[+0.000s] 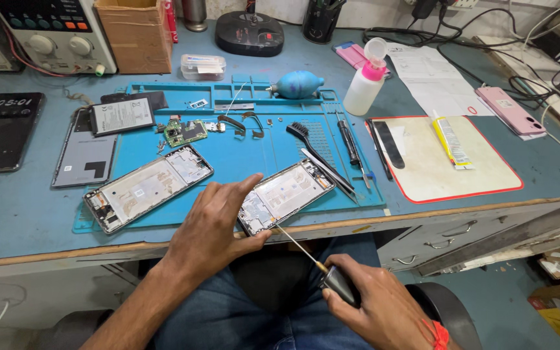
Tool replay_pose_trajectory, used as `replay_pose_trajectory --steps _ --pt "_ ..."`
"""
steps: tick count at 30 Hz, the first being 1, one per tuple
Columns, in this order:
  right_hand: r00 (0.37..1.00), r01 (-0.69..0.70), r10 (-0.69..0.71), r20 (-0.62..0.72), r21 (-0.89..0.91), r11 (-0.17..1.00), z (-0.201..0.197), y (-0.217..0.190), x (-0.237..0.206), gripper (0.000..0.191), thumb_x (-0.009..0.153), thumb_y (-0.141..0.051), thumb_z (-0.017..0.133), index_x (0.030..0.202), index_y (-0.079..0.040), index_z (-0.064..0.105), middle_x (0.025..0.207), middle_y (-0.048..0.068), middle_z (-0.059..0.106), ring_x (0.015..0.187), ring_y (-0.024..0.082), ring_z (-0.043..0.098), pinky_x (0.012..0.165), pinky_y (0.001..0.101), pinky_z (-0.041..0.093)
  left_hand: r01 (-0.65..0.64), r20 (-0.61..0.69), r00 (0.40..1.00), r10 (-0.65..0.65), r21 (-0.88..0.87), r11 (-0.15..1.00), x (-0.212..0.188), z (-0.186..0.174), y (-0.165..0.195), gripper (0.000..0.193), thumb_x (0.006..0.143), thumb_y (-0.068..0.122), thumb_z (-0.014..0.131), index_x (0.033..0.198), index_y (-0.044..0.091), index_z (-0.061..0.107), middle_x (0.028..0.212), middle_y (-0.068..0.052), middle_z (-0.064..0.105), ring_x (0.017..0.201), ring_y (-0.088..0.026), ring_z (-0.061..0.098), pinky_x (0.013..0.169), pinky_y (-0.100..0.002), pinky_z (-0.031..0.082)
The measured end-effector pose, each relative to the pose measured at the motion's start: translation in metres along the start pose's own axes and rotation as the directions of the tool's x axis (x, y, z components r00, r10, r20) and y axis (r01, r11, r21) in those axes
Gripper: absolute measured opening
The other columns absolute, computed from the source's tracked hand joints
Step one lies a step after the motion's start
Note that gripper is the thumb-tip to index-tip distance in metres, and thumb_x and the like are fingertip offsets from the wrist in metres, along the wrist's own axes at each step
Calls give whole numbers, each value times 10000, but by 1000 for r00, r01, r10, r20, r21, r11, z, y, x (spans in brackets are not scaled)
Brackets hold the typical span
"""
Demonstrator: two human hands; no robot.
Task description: The person pries open the frame of a disassembled smartphone on a blue repair mat using a thin pry tool, then holds the frame and scrapes old adhesive residue from its inner edges with a handheld scraping tool, working around the frame perimeter.
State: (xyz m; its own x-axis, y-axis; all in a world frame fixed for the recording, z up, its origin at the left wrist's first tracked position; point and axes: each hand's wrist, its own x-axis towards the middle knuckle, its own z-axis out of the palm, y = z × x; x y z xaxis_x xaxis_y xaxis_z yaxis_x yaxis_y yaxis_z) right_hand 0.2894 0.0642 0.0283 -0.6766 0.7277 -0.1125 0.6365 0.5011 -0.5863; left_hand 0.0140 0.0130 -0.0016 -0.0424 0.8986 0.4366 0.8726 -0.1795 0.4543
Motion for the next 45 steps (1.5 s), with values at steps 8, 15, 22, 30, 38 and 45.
replay_pose_trajectory --steps 8,15,22,30,38,45 --pt "997 -73 72 -36 -28 997 -3 7 -1 459 794 -308 719 1216 -144 641 758 181 714 687 375 696 628 450 533 -37 -34 999 37 -7 999 0 -2 2 963 693 346 900 1487 88 420 1225 -148 654 1086 -332 575 972 -461 485" --pt "990 -127 125 -62 -43 991 -10 6 3 463 824 -368 728 1228 -160 635 720 171 709 631 352 697 619 438 535 -31 -31 999 31 -6 1000 0 -2 1 959 693 348 899 1485 89 424 1229 -147 655 1085 -329 577 971 -457 490" --pt "988 -153 152 -24 -53 987 -19 -5 3 434 826 -356 702 1207 -157 645 665 164 697 612 349 696 605 446 531 -12 -9 1000 12 -10 1000 1 -1 1 969 684 348 905 1484 93 420 1228 -148 650 1092 -321 581 974 -450 486" --pt "994 -1 -8 -106 -87 996 -20 4 3 440 818 -338 703 1199 -124 651 708 173 715 679 390 683 602 467 522 -32 -35 999 32 -3 999 0 -3 2 950 674 303 900 1479 129 428 1268 -121 632 1113 -326 575 990 -462 480" --pt "995 -83 78 -63 -93 992 -17 7 2 438 829 -365 710 1204 -150 640 706 172 715 695 380 695 633 467 531 -35 -39 999 35 -5 999 0 -2 3 966 672 316 906 1485 120 424 1249 -132 631 1107 -334 571 978 -461 483" --pt "992 -112 107 -61 -75 991 -21 -2 2 437 832 -380 717 1197 -152 640 761 159 729 679 372 703 623 460 535 -22 -36 999 22 -1 1000 0 -2 1 962 667 334 919 1467 105 438 1210 -135 640 1092 -323 581 971 -461 493"
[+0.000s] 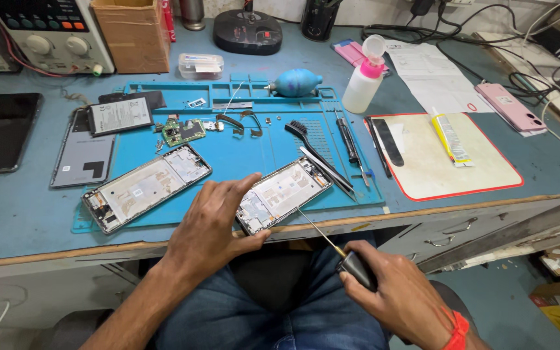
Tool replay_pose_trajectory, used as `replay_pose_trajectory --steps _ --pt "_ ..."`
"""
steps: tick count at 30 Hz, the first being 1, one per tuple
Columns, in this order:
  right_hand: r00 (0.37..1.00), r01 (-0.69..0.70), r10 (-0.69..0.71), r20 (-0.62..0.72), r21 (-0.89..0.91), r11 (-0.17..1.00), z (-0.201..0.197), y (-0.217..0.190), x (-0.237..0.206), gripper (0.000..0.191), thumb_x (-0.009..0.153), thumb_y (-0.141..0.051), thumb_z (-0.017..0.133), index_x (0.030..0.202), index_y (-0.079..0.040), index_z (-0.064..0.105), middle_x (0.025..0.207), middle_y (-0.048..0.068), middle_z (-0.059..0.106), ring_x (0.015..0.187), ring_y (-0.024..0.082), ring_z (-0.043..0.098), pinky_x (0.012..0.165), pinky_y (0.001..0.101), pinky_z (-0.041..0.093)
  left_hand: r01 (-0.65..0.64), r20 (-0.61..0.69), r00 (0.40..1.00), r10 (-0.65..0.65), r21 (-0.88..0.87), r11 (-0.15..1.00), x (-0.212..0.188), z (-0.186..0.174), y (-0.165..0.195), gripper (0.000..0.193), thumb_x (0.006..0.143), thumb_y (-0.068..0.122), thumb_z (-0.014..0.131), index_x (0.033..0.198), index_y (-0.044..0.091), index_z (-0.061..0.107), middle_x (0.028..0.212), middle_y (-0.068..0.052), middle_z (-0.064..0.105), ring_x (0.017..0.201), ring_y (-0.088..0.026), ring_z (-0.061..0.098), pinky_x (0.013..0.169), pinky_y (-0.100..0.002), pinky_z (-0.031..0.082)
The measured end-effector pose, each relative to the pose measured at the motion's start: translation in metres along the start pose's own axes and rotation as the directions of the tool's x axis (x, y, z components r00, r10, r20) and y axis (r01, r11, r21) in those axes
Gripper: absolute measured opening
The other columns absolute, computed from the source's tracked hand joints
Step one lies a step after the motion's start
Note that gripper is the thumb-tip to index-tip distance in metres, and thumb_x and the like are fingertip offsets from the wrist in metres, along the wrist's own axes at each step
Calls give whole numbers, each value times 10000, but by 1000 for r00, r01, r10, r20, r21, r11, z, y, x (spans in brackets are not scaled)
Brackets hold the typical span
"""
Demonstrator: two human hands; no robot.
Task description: The person pries open the frame of a disassembled smartphone on a blue repair mat using a thin pry tool, then holds the frame and scrapes old adhesive residue from its inner edges with a handheld scraping tool, working around the frame perimeter.
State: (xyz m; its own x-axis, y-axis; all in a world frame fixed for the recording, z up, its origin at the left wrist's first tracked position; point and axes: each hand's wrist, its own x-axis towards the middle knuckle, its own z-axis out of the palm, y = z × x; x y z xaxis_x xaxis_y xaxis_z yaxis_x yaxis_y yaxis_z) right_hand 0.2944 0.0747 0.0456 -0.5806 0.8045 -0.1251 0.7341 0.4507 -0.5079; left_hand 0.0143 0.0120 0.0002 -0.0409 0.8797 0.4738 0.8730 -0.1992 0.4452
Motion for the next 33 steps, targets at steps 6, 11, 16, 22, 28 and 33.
replay_pose_trajectory --steps 6,11,16,22,28,33 --pt "1000 -19 18 -11 -11 1000 -1 0 0 420 840 -381 717 1184 -148 655 699 171 717 667 380 697 617 464 526 -1 -10 1000 1 8 1000 -1 0 0 970 654 343 925 1465 108 447 1189 -136 647 1095 -328 581 967 -462 492" --pt "998 48 -48 -27 7 999 2 5 0 421 826 -341 703 1189 -133 655 722 165 720 682 382 699 618 451 540 -19 -12 1000 19 29 999 0 2 -1 982 655 339 924 1471 104 433 1178 -134 641 1071 -325 581 970 -465 493" --pt "1000 -2 2 5 -9 1000 5 7 -2 451 824 -362 719 1215 -151 647 692 177 713 683 373 703 639 450 537 -8 -5 1000 8 29 1000 -1 2 -1 986 653 335 923 1474 106 429 1167 -133 639 1063 -321 581 960 -459 499" --pt "999 -45 45 12 -11 999 3 3 0 437 825 -374 709 1200 -157 651 677 172 705 653 370 701 619 456 528 -11 -13 1000 11 30 999 -1 1 -1 972 658 344 920 1466 100 439 1156 -135 642 1064 -323 581 959 -466 499" --pt "999 -51 51 16 -6 999 2 1 -1 419 840 -382 716 1184 -150 658 668 176 704 634 369 701 609 455 529 8 -4 1000 -8 26 1000 -1 1 0 963 660 357 918 1462 105 449 1138 -136 647 1069 -323 584 957 -471 498" --pt "992 124 -122 -37 54 991 3 1 0 439 819 -322 702 1199 -109 651 709 161 732 641 356 710 589 437 548 4 7 1000 -4 36 999 0 2 0 966 664 369 918 1462 102 444 1127 -137 648 1057 -322 584 964 -479 491"
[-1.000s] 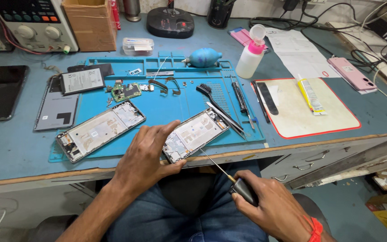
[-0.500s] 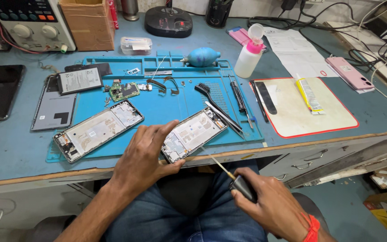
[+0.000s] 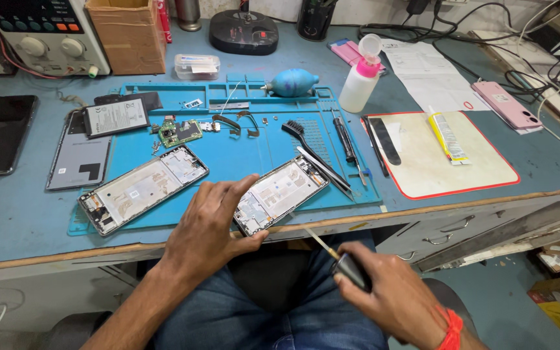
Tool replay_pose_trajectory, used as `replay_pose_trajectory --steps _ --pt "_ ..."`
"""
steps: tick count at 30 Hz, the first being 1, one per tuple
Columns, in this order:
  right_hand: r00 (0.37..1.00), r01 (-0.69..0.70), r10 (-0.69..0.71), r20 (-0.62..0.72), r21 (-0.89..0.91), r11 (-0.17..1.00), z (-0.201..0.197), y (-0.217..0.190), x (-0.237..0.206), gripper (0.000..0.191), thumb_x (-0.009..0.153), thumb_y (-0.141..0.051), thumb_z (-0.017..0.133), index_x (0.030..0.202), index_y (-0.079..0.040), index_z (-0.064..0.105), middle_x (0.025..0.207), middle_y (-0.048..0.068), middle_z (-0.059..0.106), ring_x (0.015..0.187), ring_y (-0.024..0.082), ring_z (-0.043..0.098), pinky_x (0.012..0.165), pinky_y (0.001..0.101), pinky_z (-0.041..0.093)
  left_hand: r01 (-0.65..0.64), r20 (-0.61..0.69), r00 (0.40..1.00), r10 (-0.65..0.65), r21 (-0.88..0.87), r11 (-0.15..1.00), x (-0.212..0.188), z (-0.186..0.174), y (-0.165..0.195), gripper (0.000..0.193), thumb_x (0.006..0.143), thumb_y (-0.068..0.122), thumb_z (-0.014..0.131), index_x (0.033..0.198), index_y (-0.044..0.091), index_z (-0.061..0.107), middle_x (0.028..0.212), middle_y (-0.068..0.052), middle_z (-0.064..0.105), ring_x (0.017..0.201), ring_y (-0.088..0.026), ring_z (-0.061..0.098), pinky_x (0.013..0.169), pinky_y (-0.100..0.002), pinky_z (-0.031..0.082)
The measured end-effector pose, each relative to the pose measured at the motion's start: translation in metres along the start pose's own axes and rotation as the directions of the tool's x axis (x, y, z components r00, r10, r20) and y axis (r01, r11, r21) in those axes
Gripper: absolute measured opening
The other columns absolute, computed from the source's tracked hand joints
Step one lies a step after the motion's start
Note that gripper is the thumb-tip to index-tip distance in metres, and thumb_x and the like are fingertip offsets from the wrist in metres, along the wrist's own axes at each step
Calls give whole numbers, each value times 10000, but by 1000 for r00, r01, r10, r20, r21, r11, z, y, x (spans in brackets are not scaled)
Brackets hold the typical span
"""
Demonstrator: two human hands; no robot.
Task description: The person pries open the frame of a disassembled smartphone on a blue repair mat using a thin pry tool, then holds the frame and scrapes old adhesive residue from its inner edges with a handheld scraping tool, working around the frame perimeter.
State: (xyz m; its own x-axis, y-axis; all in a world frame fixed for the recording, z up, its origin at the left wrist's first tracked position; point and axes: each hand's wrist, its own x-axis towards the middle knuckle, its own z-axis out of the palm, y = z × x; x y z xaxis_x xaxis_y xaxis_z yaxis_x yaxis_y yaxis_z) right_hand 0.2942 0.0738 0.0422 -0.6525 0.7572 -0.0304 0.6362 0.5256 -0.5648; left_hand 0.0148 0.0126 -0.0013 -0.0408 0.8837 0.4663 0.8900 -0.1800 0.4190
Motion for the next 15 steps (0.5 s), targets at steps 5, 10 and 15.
replay_pose_trajectory --steps 5,10,15 --pt "983 -167 170 71 -53 985 -2 -3 0 428 828 -370 713 1191 -151 653 666 176 702 614 354 696 609 450 533 11 3 1000 -11 3 1000 0 0 -1 971 657 360 919 1465 108 442 1137 -136 648 1060 -322 583 960 -471 493" --pt "991 -129 131 30 -62 990 -2 -3 0 416 819 -352 700 1175 -139 662 669 176 699 614 366 689 588 461 526 -9 -23 1000 9 3 1000 -2 0 0 965 661 354 920 1464 105 447 1156 -137 649 1069 -328 582 960 -473 492" --pt "997 -81 81 -12 -36 996 -3 1 2 406 816 -338 700 1161 -126 673 664 166 716 626 376 695 575 454 533 33 21 999 -34 13 999 0 0 0 967 657 342 921 1466 115 443 1124 -133 643 1049 -322 581 966 -467 492"
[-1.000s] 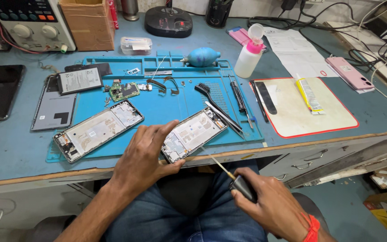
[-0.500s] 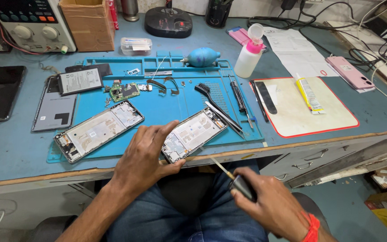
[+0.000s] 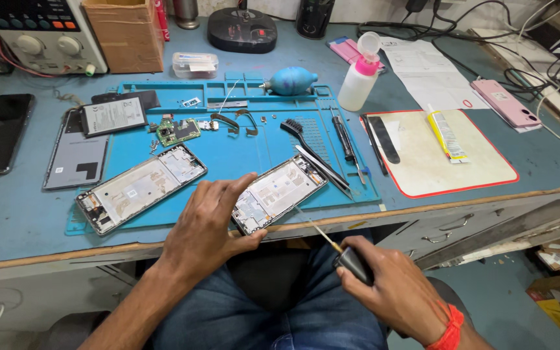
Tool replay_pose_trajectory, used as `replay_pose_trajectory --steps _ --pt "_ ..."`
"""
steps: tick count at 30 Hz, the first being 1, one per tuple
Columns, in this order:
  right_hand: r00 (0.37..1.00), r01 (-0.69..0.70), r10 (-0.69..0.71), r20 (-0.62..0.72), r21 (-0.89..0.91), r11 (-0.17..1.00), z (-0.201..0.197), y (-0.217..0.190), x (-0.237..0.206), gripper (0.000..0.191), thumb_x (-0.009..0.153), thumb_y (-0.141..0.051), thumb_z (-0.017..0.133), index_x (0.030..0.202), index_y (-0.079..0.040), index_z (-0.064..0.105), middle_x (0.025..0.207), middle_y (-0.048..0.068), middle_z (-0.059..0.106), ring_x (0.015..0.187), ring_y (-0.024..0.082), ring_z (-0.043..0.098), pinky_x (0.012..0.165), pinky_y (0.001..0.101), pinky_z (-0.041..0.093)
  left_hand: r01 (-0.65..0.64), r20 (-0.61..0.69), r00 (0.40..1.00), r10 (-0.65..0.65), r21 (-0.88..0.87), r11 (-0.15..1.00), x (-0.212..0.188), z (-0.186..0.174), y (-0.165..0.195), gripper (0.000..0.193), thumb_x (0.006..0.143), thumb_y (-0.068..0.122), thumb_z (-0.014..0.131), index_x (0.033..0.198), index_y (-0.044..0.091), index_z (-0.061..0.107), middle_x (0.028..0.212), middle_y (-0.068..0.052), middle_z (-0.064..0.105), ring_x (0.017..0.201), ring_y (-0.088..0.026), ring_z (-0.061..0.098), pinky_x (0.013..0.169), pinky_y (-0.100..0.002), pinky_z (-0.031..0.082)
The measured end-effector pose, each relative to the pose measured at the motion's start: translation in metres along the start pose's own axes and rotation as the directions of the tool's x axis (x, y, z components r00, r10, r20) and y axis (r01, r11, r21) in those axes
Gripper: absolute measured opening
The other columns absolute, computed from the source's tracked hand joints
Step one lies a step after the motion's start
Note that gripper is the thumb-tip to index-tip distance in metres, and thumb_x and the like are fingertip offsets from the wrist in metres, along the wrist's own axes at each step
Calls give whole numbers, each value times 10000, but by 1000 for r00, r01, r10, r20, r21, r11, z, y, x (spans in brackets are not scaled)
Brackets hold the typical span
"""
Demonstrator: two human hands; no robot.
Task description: The person pries open the frame of a disassembled smartphone on a blue repair mat using a thin pry tool, then holds the frame and scrapes old adhesive residue from its inner edges with a handheld scraping tool, working around the frame perimeter.
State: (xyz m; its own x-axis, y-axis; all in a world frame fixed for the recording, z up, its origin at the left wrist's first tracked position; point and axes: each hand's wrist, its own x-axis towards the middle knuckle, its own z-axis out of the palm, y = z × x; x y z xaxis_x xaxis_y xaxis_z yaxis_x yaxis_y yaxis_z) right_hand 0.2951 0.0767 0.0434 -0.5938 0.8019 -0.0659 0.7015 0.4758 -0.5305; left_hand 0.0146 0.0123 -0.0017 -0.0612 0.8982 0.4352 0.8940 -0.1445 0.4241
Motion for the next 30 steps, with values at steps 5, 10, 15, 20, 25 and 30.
replay_pose_trajectory --steps 5,10,15,20,25,30 --pt "998 -45 45 45 -12 999 2 2 -1 431 816 -353 702 1190 -143 657 645 167 704 612 365 702 585 451 535 -37 -30 999 37 -8 999 0 0 0 970 654 345 921 1464 104 444 1117 -136 638 1043 -323 578 951 -468 494" --pt "998 -48 49 42 -22 999 2 1 0 425 824 -368 707 1180 -142 658 657 165 705 614 370 693 582 466 522 -36 -38 999 36 -8 999 0 -1 0 963 658 348 920 1461 101 449 1133 -135 641 1051 -322 580 948 -465 495" --pt "991 -119 122 49 -52 992 0 0 0 421 839 -397 714 1179 -155 659 662 182 701 645 376 691 613 468 524 -66 -62 996 65 -18 998 0 -1 1 953 665 354 919 1456 94 456 1142 -139 646 1055 -323 584 949 -472 494" --pt "998 -42 42 38 -17 999 0 2 -1 426 804 -337 694 1180 -141 658 710 169 715 652 378 694 604 461 530 -14 -6 1000 14 -7 1000 1 0 0 960 662 352 919 1462 109 450 1116 -130 647 1037 -317 584 950 -470 497" --pt "999 28 -27 28 -12 1000 3 5 -4 436 805 -323 703 1192 -126 658 706 180 707 641 375 692 594 451 532 -49 -46 998 49 -1 999 0 1 0 974 647 342 922 1463 101 450 1124 -141 642 1041 -327 581 939 -474 500" --pt "988 -121 126 87 -54 991 3 4 -2 454 833 -384 721 1222 -163 650 666 179 712 643 358 710 621 445 537 -75 -82 994 74 -1 997 0 0 0 958 651 340 915 1457 99 458 1118 -138 644 1043 -330 582 934 -471 499"
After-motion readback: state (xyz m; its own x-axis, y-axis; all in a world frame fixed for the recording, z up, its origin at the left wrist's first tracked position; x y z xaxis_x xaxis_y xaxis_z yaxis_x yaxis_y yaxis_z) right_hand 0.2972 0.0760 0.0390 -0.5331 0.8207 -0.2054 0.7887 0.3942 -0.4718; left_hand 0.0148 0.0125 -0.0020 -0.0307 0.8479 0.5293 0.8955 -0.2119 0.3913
